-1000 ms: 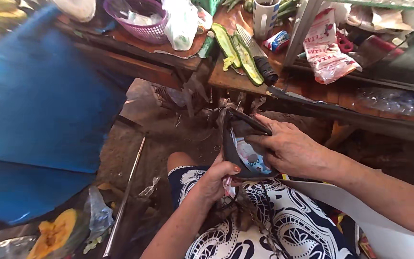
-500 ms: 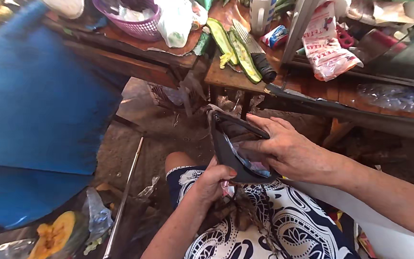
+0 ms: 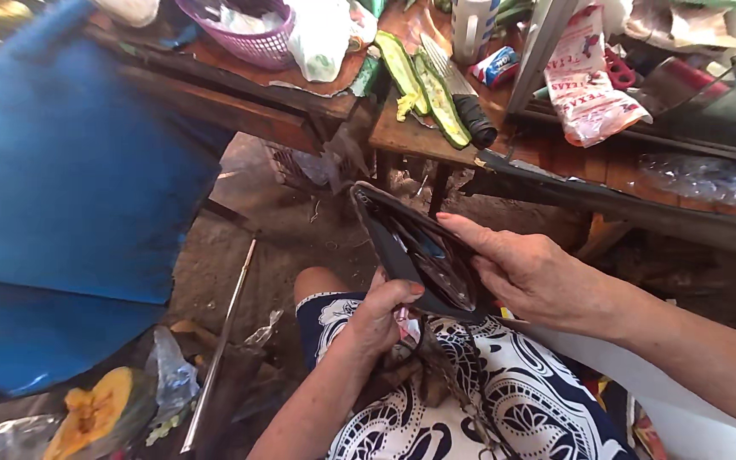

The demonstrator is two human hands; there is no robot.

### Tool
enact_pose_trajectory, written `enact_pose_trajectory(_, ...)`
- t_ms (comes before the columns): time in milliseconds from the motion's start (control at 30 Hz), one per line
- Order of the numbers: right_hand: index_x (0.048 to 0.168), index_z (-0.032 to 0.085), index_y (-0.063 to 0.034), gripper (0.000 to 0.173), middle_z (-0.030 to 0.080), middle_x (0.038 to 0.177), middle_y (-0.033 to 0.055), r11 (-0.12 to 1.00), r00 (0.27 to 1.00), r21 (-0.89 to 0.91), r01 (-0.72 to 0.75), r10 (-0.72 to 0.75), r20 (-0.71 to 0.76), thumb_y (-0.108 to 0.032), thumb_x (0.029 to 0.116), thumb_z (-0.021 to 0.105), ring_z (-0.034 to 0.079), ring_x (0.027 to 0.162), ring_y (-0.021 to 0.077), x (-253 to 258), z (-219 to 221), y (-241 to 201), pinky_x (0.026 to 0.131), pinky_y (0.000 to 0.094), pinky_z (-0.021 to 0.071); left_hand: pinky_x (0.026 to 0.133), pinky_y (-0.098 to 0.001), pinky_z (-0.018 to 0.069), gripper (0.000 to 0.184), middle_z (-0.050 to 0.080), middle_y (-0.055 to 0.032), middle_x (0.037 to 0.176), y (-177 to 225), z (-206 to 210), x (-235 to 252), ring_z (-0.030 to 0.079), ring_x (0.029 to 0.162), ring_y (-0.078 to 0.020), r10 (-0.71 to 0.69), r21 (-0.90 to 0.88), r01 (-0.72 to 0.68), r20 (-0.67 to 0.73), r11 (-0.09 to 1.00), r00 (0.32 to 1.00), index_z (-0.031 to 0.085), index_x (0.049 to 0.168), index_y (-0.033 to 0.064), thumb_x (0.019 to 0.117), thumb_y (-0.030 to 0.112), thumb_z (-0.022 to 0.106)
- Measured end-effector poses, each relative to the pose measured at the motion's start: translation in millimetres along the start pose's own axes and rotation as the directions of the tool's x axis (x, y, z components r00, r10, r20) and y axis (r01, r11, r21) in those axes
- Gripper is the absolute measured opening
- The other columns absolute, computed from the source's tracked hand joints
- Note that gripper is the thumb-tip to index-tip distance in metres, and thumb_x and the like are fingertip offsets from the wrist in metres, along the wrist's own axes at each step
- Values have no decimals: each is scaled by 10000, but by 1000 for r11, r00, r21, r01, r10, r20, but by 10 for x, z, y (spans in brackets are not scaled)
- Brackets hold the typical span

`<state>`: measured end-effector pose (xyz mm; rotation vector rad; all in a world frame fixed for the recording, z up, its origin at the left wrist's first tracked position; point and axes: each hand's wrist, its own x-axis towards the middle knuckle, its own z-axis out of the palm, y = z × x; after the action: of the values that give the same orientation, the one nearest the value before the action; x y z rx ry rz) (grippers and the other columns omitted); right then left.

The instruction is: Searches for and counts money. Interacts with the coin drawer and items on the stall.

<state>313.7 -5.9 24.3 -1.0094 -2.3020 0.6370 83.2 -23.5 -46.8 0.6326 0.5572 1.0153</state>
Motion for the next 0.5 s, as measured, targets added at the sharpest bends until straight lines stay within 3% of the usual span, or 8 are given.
enact_pose_trajectory(67,1571,400,-87,597,659,782,51,998,998,-22,-56,57,35,-48,981,475,568,612,107,10,22,-14,575,264,514,778,-307,619,334,745,-28,942,-7,31,8,733,866,-108,-18,17,19,-25,1000,1000,600,1104,131,796,102,727)
enact_pose_trajectory(133,1580,384,-82,631,651,772,64,995,997,-73,-63,67,45,-35,959,490,565,598,133,22,46,-29,560,288,511,743,-292,615,352,740,-20,922,-21,57,28,727,830,-99,-31,30,32,-18,999,999,584,1109,134,790,93,726)
enact_pose_trajectory(200,1602,340,-110,686,686,871,90,984,990,-152,-97,111,84,-46,947,533,628,656,187,44,61,-16,602,351,553,712,-273,608,327,736,-18,901,-40,73,48,716,791,-89,-32,25,32,8,999,999,595,1103,137,805,98,725)
enact_pose_trajectory(267,1643,223,-158,762,689,898,106,961,962,-201,-191,224,157,-76,968,567,666,687,254,75,73,35,623,439,571,658,-238,588,342,726,-15,892,-48,89,66,700,753,-72,-41,30,41,16,999,999,574,1124,139,819,119,728)
enact_pose_trajectory(400,1663,4,-232,852,669,809,108,908,866,-167,-384,417,276,-156,1015,553,675,731,267,126,39,51,697,470,570,539,-184,518,456,698,-13,851,-58,117,109,641,641,-46,-85,38,85,2,996,996,487,1188,139,815,167,749)
enact_pose_trajectory(500,1662,-20,-229,878,680,862,133,898,837,-118,-423,438,328,-179,1016,572,681,783,281,156,39,-16,746,475,567,526,-167,476,800,676,3,912,-73,185,124,589,630,-21,-140,159,143,-34,977,990,360,1341,135,773,359,877)
